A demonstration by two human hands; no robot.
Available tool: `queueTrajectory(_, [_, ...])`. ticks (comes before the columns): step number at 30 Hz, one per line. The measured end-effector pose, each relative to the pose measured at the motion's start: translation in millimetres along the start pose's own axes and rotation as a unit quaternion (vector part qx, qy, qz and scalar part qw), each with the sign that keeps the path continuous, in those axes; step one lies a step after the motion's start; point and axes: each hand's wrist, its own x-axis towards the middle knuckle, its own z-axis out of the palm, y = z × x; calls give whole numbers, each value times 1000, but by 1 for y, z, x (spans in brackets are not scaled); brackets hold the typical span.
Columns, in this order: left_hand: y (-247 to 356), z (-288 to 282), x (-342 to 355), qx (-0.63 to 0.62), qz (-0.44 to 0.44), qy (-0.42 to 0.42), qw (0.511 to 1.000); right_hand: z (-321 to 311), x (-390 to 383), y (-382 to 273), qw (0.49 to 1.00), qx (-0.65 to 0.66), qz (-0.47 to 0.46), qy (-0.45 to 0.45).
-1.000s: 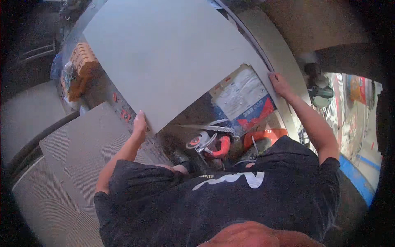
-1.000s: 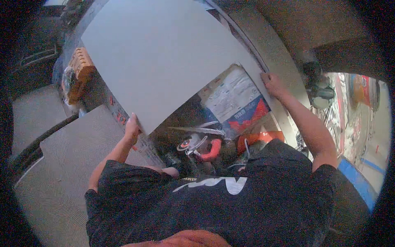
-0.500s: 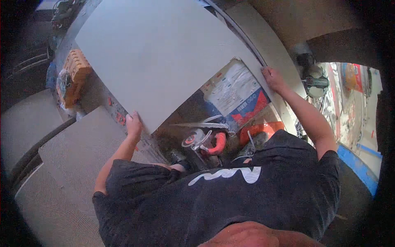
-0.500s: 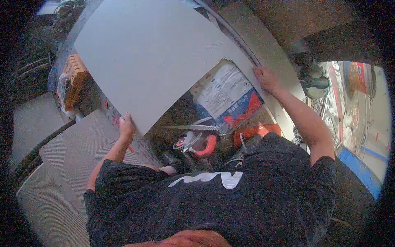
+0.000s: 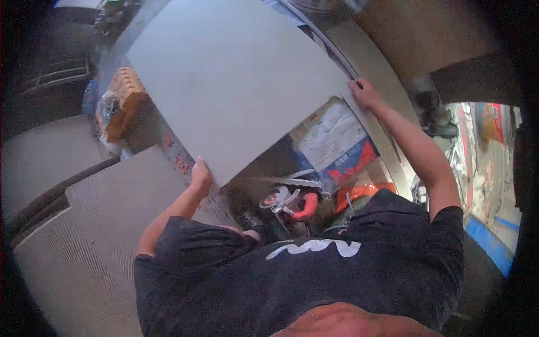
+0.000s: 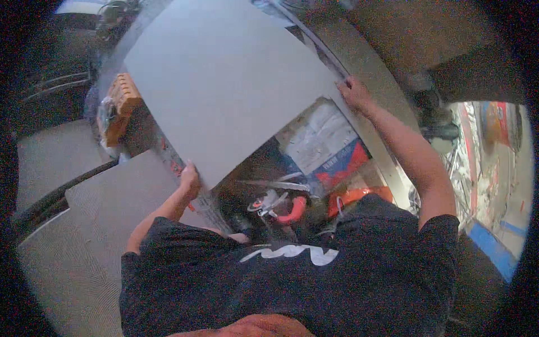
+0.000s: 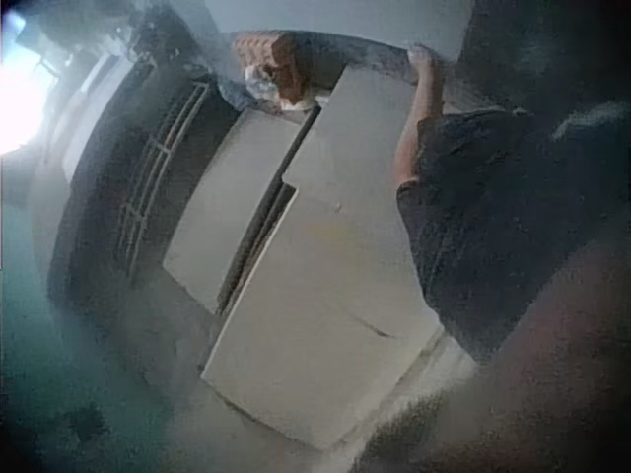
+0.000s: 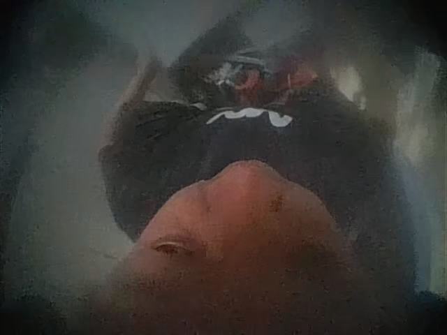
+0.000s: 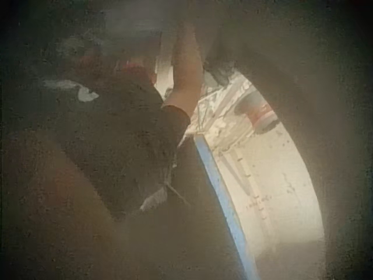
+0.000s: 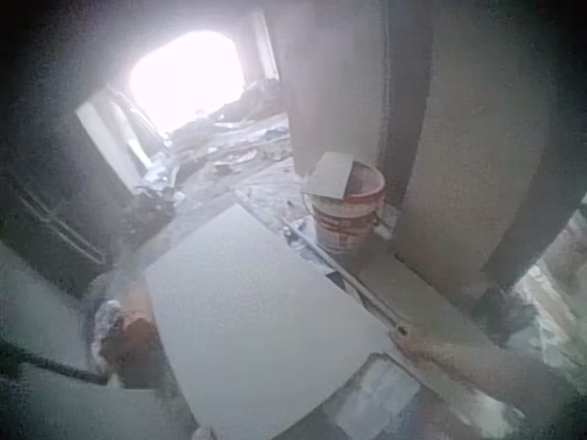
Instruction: Cutting a white board using a handheld circular saw on a renovation site.
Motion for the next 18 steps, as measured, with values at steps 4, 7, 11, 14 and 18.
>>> queueTrajectory(4, [-5,-8,-6,44,10,-19,999,11,20,-30,997,40,58,32])
queueTrajectory(7, [2,8,7,59,23,-23,998,13,46,61,1000,-13,4,-4])
queueTrajectory(11, [-25,-16,8,-13,57,9,998,3,16,-43,991,132,5,-22])
queueTrajectory(14, [-8,-13,2,-14,32,11,999,-9,24,-10,992,115,26,-48])
queueTrajectory(18, [-10,-26,6,-31,51,29,998,-19,26,-37,1000,-17,-10,-14])
